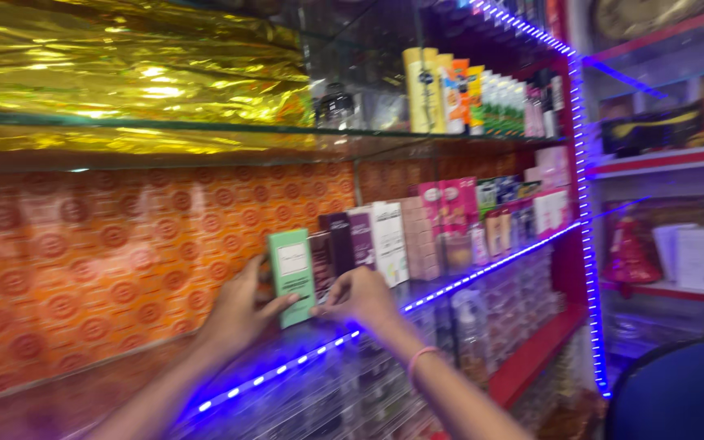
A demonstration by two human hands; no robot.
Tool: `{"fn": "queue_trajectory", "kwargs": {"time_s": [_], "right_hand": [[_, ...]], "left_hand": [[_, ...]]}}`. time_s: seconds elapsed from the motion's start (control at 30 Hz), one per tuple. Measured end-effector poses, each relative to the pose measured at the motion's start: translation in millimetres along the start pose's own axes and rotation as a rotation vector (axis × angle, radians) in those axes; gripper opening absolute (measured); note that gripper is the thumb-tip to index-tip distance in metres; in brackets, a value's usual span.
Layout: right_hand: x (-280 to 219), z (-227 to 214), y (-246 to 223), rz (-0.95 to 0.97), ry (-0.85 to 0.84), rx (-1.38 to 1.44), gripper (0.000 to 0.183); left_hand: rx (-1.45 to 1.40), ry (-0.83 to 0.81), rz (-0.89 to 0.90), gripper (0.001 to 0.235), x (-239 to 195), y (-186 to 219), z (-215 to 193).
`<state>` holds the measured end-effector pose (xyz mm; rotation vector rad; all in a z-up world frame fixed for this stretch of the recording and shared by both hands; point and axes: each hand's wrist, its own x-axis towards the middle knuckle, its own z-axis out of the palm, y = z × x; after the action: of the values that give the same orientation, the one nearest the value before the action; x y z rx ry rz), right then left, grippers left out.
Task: The person organizes various boxed cosmetic products by picking them up from a glass display counter and placing them onto glass shelves in a retail shop environment.
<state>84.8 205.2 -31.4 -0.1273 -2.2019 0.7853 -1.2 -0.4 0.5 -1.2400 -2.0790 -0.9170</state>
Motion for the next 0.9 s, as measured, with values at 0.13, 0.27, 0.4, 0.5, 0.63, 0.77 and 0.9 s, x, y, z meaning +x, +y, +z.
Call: {"fn": "queue_trajectory", "kwargs": {"time_s": [0.13, 0.27, 0.4, 0.5, 0.63, 0.77, 0.9], "right_hand": [[-1.8, 0.3, 3.1, -0.050, 0.025, 0.030, 0.037], [-4.8, -3.2, 3.0, -0.067, 0.031, 0.049, 0.036], [-7.5, -6.0, -3.7, -0.082, 0.013, 0.066, 0.039], [-11.5, -9.6, -12.9, -0.018, 0.027, -0.040, 0.049], [-11.1, -13.4, -23.2, 0.033, 0.005, -0.086, 0.056], [-11.9, -12.8, -21.3, 0.046, -0.007, -0.065, 0.054], [-7.1, -11.9, -22.7, 0.039, -0.019, -0.079, 0.045]], "left_hand": [[-0.017, -0.044, -0.078, 0.089, -2.8, 4.5, -3.8], [-0.009, -0.098, -0.181, 0.086, -6.1, 11.0, -7.4], [0.023, -0.119, -0.194, 0.066, -8.6, 8.7, -8.1], [0.023, -0.111, -0.152, 0.057, -8.3, 4.1, -5.7], [0.036, -0.098, -0.149, 0.057, -7.4, 5.2, -3.7], [0.024, -0.099, -0.145, 0.055, -8.5, 6.6, -4.8], [-0.025, -0.120, -0.215, 0.051, -10.1, 10.2, -7.0]]}}
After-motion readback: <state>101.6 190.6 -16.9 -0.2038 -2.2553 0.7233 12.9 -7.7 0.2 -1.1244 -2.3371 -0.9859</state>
